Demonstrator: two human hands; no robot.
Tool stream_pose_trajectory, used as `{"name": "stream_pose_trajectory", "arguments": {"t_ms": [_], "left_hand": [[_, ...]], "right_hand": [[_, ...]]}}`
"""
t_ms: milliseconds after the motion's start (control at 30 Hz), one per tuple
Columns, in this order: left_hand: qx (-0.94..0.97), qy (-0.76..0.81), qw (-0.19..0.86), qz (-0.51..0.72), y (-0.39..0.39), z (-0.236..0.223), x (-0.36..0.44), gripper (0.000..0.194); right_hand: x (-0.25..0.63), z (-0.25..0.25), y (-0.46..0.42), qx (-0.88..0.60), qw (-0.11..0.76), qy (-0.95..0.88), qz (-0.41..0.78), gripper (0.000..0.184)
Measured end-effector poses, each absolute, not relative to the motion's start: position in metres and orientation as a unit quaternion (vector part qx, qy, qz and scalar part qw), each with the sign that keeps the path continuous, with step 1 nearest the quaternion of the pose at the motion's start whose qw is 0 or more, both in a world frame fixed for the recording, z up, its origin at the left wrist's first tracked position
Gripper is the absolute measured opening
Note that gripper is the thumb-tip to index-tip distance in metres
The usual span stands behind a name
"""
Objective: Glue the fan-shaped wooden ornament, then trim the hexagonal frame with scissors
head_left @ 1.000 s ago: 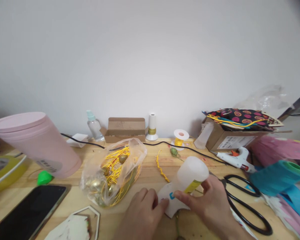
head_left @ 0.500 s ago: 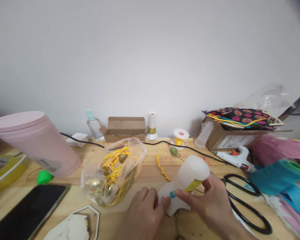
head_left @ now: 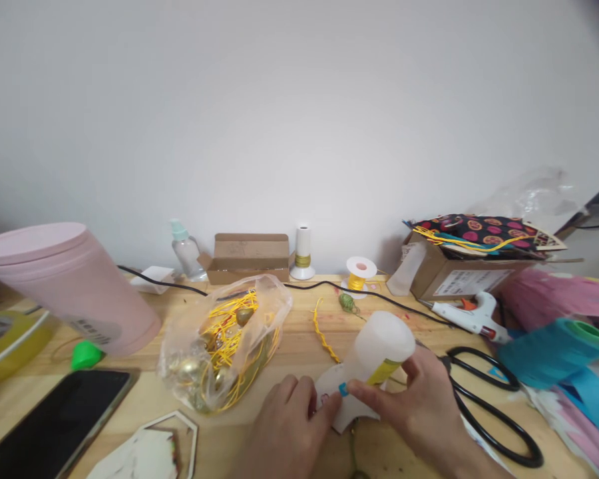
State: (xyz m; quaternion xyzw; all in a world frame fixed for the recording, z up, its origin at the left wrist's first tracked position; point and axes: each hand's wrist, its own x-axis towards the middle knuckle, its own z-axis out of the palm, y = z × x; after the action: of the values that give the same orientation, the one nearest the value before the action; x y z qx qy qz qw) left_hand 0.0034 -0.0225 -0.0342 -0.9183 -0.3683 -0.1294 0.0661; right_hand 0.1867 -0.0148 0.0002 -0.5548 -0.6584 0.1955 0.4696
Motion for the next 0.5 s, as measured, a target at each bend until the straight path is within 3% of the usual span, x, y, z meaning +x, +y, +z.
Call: {"name": "stream_pose_trajectory", "arguments": {"t_ms": [500], "left_hand": [[-0.908, -0.395, 0.064, -0.121, -0.025, -0.031, 0.007, 0.027]], "right_hand": [[0.19, -0.002, -0.013, -0.587, 0.477, -0.612, 0.233, 0.031]]}}
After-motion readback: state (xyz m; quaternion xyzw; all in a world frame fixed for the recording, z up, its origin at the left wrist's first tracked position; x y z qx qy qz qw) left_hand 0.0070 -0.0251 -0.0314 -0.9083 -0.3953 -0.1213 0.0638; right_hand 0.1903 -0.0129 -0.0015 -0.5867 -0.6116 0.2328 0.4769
